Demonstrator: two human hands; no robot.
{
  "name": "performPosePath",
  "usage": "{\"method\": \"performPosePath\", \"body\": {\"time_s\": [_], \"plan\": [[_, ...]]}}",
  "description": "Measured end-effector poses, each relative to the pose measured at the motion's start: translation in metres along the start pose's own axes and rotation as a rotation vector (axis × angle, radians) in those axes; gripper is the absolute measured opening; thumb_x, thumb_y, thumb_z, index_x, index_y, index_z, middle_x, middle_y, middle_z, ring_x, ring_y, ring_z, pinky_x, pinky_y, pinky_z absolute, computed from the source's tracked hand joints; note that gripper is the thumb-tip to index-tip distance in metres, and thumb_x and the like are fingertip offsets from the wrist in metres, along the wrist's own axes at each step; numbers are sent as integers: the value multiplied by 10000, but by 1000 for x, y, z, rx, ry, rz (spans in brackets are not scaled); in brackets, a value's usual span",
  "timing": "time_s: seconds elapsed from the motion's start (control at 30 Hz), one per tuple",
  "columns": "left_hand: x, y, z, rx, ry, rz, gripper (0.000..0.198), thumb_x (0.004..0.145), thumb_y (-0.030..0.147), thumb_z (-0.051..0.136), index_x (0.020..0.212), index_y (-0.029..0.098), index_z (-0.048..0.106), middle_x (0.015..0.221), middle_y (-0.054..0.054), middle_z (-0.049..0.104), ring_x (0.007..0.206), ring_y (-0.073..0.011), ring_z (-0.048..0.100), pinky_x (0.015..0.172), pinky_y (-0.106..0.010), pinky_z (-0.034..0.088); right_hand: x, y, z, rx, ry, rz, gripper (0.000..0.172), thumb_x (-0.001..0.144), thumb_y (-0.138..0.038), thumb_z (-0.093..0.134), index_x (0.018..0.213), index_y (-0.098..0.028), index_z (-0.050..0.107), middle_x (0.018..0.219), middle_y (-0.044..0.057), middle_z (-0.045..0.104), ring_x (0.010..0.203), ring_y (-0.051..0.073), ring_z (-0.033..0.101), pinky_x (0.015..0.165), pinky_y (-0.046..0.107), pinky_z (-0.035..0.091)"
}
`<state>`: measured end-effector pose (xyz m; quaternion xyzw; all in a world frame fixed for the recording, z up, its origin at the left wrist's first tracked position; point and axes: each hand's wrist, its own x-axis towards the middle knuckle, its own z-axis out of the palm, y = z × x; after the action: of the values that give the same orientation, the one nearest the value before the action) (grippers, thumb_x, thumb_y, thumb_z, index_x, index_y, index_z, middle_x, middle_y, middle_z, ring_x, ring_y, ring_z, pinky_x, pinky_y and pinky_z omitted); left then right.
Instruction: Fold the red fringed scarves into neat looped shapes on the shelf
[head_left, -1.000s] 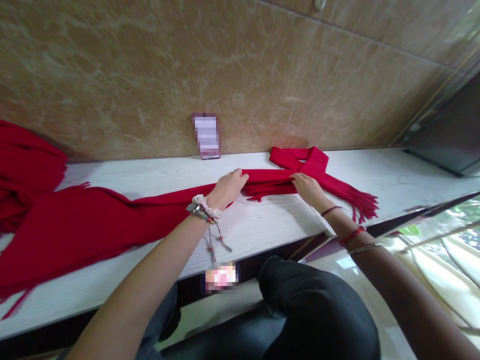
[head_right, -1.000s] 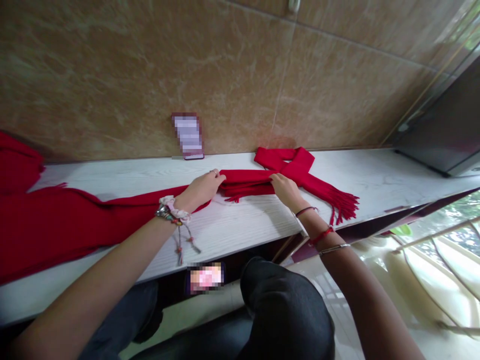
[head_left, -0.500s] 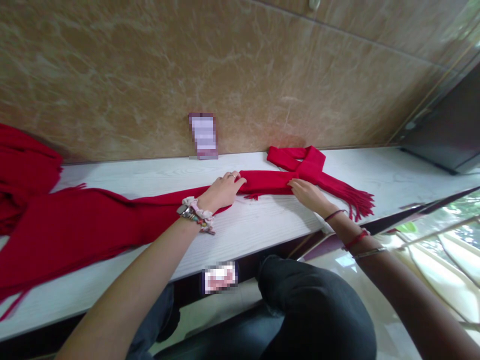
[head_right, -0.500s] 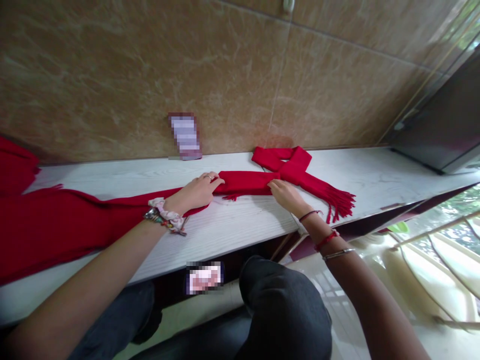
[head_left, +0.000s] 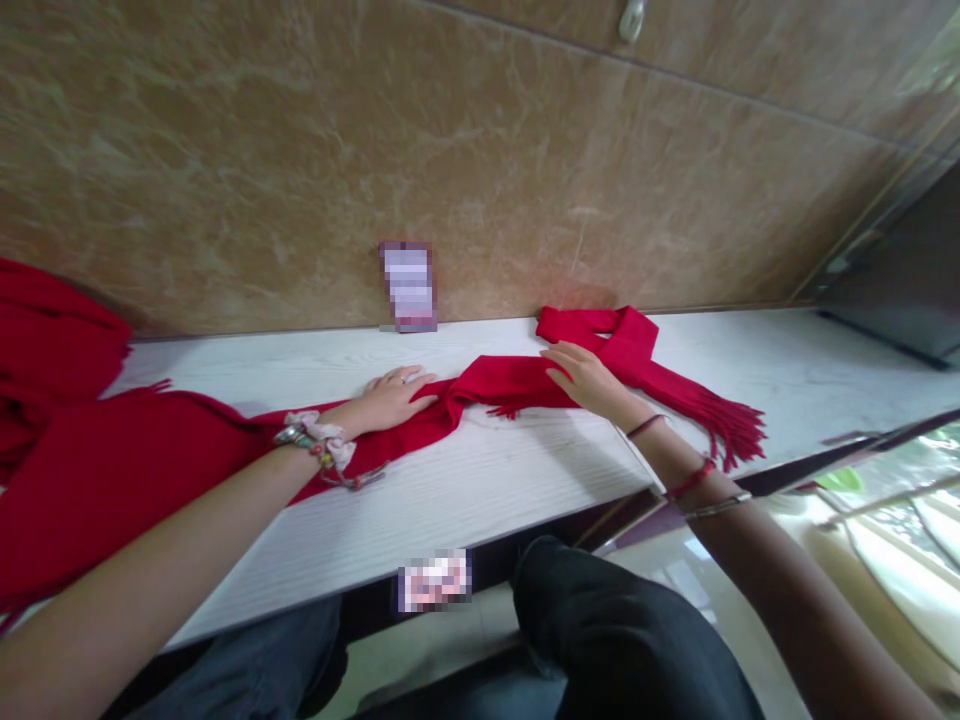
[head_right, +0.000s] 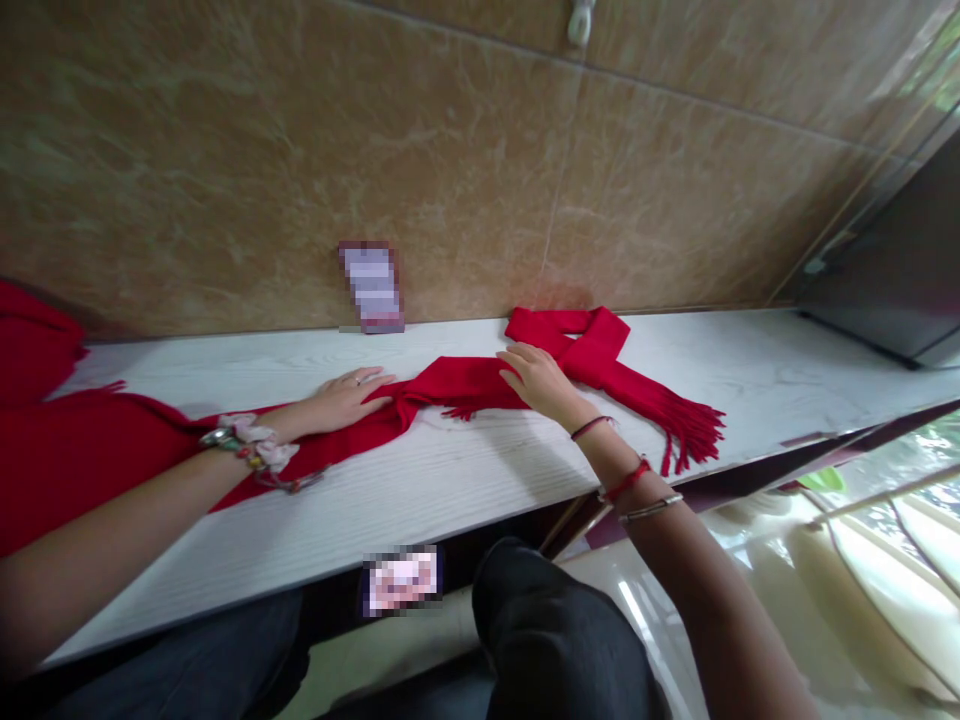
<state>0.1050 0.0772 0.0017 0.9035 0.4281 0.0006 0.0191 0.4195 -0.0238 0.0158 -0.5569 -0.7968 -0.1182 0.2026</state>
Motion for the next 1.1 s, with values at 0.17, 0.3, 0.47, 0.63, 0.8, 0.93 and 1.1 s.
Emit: {"method": "performPosePath", "body": {"time_s": [0.17, 0.3, 0.47, 0.63, 0.8, 0.93, 1.1], "plan": [[-15, -49, 17, 22, 214, 129, 511, 909, 416, 251, 1238, 159, 544, 1304, -121, 498, 1204, -235, 442, 1041, -380, 325, 9, -1, 20, -22, -267, -80, 433, 957, -297, 279, 1339, -188, 450, 1367, 137, 471, 1268, 273, 411, 1000, 545, 336], [-26, -75, 7, 59, 220, 167, 497, 903, 375, 249, 1234, 152, 547, 1251, -127, 518, 1168, -246, 455, 1021, -404, 341, -4, -4, 13, 75, -319, -195, 427, 955, -286, 279, 1330, -199, 463, 1375, 125, 465, 1260, 241, 423, 1009, 503, 343], [-51, -37, -11, 26, 214, 293, 461, 926, 375, 266, 1275, 205, 514, 1341, -94, 459, 1226, -238, 412, 1051, -392, 308, -15, -9, 3, 96, -290, -202, 401, 953, -296, 302, 1297, -235, 499, 1356, 99, 486, 1241, 230, 445, 1029, 513, 328], [-72, 7, -10, 45, -60, 279, 576, 896, 585, 302, 1407, 321, 320, 1500, -37, 262, 1354, -281, 249, 1073, -462, 227, -3, -24, -4, 12, -140, -126, 403, 955, -322, 304, 1298, -230, 494, 1382, 104, 455, 1308, 264, 356, 1050, 553, 287], [-74, 8, -9, 32, -83, 204, 541, 920, 564, 258, 1410, 339, 302, 1478, -36, 313, 1339, -253, 289, 1058, -450, 231, 20, -46, 3, 30, -324, -241, 413, 957, -298, 300, 1343, -243, 436, 1382, 83, 466, 1283, 261, 393, 996, 542, 380], [-63, 12, -14, 38, 88, 163, 493, 958, 469, 217, 1377, 269, 383, 1469, -67, 323, 1329, -228, 307, 1055, -413, 247, 33, -42, 16, 86, -426, -292, 427, 957, -267, 273, 1346, -204, 438, 1386, 92, 461, 1287, 235, 390, 1016, 471, 394], [-43, 24, -10, -27, 51, 248, 495, 968, 423, 194, 1400, 227, 338, 1498, -47, 266, 1369, -185, 232, 1082, -352, 221, 46, -43, 23, 91, -373, -230, 464, 952, -343, 283, 1364, -177, 415, 1426, 122, 399, 1296, 267, 371, 1038, 482, 349]]}}
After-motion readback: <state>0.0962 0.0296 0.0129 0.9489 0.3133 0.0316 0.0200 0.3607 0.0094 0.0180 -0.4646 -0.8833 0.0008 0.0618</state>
